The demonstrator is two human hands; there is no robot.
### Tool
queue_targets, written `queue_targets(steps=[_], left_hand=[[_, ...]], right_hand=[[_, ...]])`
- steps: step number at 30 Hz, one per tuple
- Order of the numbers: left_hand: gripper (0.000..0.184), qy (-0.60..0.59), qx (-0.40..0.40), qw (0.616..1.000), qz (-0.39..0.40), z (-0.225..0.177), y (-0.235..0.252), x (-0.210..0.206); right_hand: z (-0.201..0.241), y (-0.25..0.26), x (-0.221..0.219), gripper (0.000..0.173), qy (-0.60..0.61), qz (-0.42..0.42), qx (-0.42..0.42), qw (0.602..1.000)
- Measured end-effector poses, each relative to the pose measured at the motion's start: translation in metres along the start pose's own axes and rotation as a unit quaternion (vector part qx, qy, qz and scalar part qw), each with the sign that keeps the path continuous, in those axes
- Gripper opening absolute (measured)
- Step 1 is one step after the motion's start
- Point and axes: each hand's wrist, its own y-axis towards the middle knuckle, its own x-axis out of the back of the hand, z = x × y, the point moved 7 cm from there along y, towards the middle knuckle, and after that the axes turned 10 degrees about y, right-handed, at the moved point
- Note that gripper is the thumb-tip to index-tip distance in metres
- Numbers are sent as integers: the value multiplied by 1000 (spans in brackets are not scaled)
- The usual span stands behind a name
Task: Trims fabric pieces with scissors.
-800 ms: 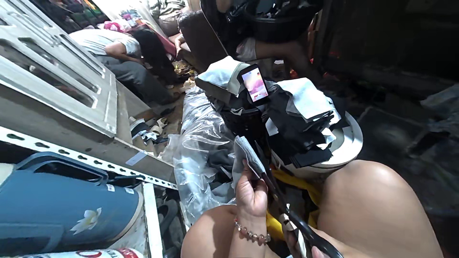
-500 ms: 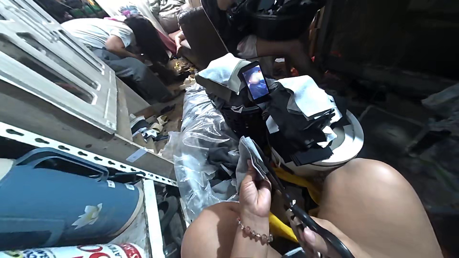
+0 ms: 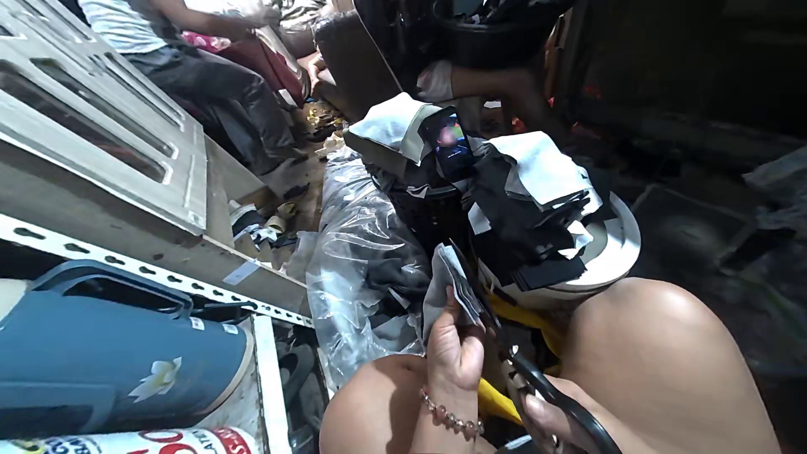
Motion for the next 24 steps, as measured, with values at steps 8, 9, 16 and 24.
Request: queue_targets(steps=[8,9,16,24], left_hand=[[23,3,2,1000,3,5,0,3],[22,7,8,1000,11,9,0,5],[20,0,18,1000,-7,12,-3,7],[24,13,30,999,-5,11,-8,5]], right_hand=[[2,0,3,47,-40,-3,-6,999],[4,1,2,54,-38,-6,-9,999],[7,2,-1,30,-3,-21,9,1000],[7,-5,4,26,-24,-15,13,1000]])
